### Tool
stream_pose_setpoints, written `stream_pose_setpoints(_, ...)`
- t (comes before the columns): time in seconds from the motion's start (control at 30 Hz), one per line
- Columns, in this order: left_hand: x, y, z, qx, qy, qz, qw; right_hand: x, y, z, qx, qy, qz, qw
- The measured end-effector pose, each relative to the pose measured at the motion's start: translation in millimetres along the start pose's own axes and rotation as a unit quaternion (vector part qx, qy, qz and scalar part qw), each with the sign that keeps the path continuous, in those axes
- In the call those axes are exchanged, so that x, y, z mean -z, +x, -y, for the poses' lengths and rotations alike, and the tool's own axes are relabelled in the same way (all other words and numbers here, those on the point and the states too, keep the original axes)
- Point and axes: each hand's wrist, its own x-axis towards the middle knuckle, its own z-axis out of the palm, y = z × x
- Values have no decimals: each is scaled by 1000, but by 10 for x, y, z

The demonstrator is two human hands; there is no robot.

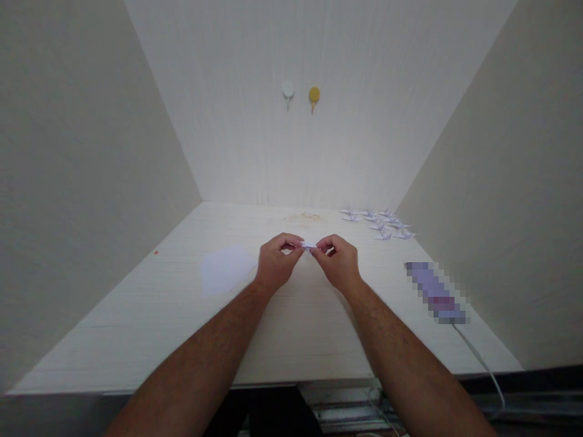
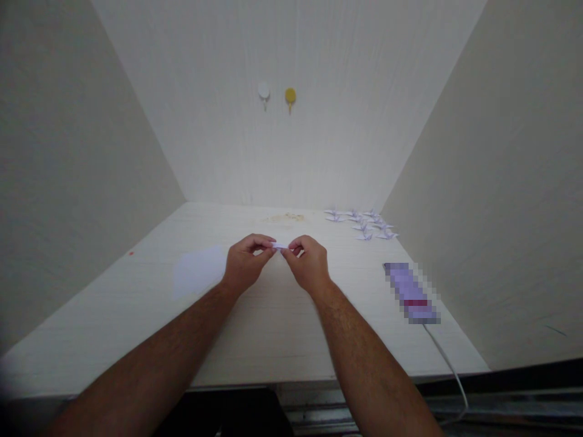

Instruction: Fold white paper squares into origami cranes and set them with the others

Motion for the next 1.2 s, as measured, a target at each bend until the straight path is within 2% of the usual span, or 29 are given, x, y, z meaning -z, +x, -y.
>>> stream_pose_setpoints(0.3,9,0,27,14,16,-4,1000,4,15,-25,34,-29,-19,999)
stream_pose_setpoints(0.5,13,-5,45,28,19,14,999,4,18,-13,56,-22,-28,998)
stream_pose_setpoints(0.67,25,6,55,58,-6,32,998,-7,14,-16,15,24,-7,1000)
stream_pose_setpoints(0.83,11,-8,88,54,-7,46,997,-26,20,-1,-52,93,5,994)
stream_pose_setpoints(0.93,-5,-22,105,45,2,52,998,-28,16,13,-60,97,5,993)
stream_pose_setpoints(1.07,0,-20,83,26,29,51,998,-20,7,4,-29,78,-3,997)
stream_pose_setpoints(1.2,28,-9,52,-23,81,52,995,0,16,-30,58,21,24,998)
